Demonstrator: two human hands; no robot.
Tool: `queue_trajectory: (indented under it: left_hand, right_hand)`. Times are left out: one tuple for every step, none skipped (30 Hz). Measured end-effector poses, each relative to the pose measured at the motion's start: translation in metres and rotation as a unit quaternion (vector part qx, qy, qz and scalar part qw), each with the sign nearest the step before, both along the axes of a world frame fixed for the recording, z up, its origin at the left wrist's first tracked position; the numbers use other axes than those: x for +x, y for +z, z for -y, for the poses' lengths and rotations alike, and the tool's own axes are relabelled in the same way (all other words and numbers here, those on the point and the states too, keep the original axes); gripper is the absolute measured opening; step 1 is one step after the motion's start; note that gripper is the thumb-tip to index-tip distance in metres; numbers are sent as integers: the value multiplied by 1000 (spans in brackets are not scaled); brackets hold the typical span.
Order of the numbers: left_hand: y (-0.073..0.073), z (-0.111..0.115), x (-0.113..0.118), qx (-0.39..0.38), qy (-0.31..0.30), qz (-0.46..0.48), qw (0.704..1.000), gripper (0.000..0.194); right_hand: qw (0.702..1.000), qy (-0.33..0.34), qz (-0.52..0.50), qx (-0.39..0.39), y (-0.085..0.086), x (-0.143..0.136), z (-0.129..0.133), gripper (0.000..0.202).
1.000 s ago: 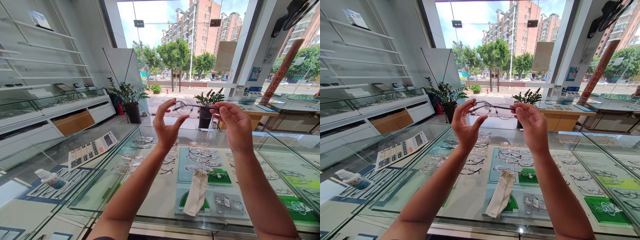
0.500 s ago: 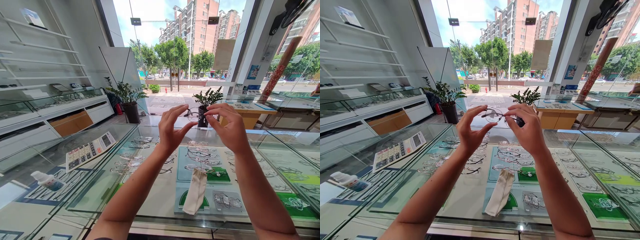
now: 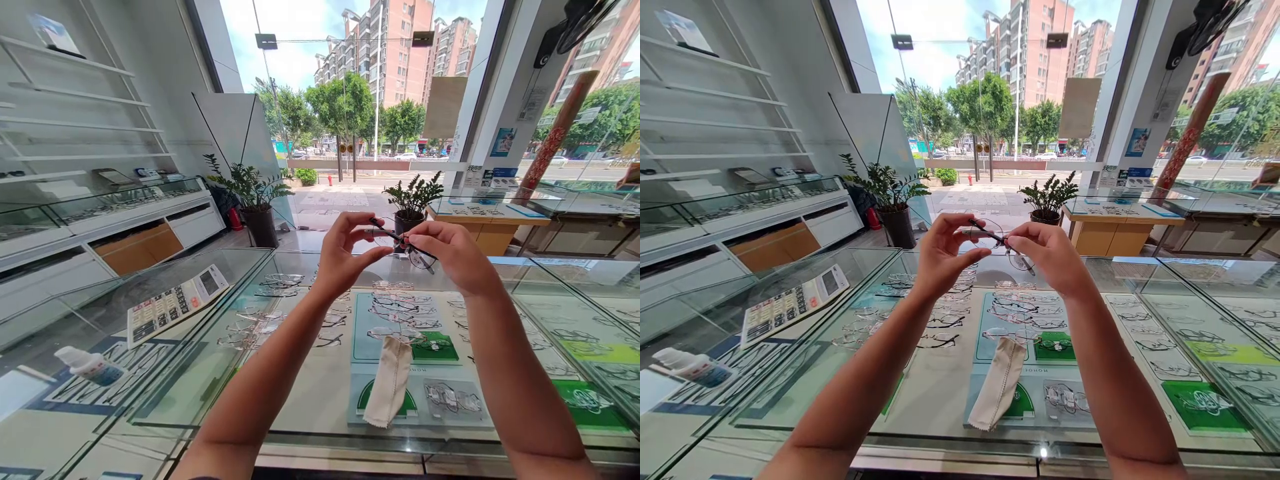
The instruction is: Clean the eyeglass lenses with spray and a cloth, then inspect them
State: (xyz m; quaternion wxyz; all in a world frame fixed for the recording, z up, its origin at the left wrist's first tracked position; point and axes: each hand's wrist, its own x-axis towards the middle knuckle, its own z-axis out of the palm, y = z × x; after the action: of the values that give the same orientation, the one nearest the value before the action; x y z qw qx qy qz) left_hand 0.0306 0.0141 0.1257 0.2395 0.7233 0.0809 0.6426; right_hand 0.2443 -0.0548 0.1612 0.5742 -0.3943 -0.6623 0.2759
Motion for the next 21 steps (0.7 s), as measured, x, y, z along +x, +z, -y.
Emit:
queue_trajectory:
  left_hand:
    - [-1,-1,0,-6,-5,-3,1000,58]
    - [-1,-1,0,-10,-8,-7,1000,58]
    - [-1,-2,0,-13,-8,-11,1000,59]
    - [0,-1,-1,-14,-7,-16,1000,58]
    - [0,0,-1,-12,-2,-23,1000,58]
    - [2,2,-2,-7,10,-31,999,59]
    - [3,4,-3,1,34,-39,999,62]
    - [5,8,-4,10,71,-41,997,65]
    - [6,13,-6,20,119,-33,992,67]
    - [6,20,-8,26,171,-12,985,64]
    - [6,28,-10,25,219,18,975,55]
    - [4,37,-12,14,255,47,966,41]
    - [2,47,-14,-9,273,67,960,27]
    - [-2,57,-17,-46,271,74,959,21]
    - [-6,66,-20,-93,251,67,961,23]
    - [-11,75,-23,-148,220,54,963,27]
    - [-17,83,-27,-205,184,44,960,30]
    - [-23,89,-31,-262,148,39,953,33]
    - [-29,94,-36,-317,114,42,941,36]
    - [-36,99,-41,-366,84,53,925,39]
    - [-43,103,-45,-408,60,69,908,42]
  right_hand:
    - [1000,9,-12,-10,0,0,-2,16]
    - [999,21,-27,-19,-1,-1,-3,16]
    - [998,33,-43,-29,-2,-2,-5,16]
    - [997,42,-58,-39,-3,-2,-6,17]
    - [995,48,-69,-46,-4,-3,-7,17]
    - [995,47,-77,-49,-5,-4,-8,17]
    - [995,37,-81,-43,-7,-4,-9,17]
    - [996,18,-80,-30,-8,-5,-10,17]
    - [997,-7,-75,-11,-9,-5,-10,17]
    - [997,-36,-68,12,-11,-7,-10,17]
    - [996,-60,-60,33,-12,-9,-9,17]
    - [995,-75,-53,49,-14,-12,-9,18]
    - [994,-81,-47,59,-16,-18,-7,18]
    - [994,-79,-42,64,-18,-25,-6,18]
    - [994,-76,-35,67,-21,-34,-4,17]
    - [994,-75,-24,75,-25,-45,-1,16]
    - [992,-81,-6,92,-31,-57,3,15]
    - [988,-95,17,119,-38,-70,7,14]
    - [981,-111,47,155,-46,-83,11,13]
    - [970,-128,80,192,-56,-95,17,13]
    - [957,-142,115,226,-67,-107,22,13]
